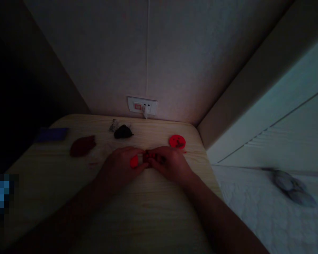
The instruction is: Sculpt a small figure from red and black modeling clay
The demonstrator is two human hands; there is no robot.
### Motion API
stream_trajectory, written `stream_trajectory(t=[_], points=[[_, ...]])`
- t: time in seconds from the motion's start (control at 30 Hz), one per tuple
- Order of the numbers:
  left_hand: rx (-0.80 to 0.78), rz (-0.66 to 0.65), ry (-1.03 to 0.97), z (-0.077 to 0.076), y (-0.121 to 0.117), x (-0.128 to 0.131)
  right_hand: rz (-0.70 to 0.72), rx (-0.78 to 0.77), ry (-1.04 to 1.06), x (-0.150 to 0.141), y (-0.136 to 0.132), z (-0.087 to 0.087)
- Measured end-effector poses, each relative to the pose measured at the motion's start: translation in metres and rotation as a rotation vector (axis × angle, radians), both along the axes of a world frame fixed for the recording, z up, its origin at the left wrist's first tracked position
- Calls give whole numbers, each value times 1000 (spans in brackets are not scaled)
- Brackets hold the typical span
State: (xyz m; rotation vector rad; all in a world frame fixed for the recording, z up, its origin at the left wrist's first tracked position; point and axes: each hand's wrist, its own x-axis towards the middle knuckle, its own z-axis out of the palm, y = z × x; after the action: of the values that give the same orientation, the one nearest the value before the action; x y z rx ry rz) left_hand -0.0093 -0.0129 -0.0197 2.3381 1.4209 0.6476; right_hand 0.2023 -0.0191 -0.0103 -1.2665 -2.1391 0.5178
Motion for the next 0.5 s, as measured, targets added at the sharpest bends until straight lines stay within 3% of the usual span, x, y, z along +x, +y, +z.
stream_trajectory(t=[0.5], points=[[-32, 0, 55, 7, 0, 3, -28, -35, 15, 0, 1, -4]])
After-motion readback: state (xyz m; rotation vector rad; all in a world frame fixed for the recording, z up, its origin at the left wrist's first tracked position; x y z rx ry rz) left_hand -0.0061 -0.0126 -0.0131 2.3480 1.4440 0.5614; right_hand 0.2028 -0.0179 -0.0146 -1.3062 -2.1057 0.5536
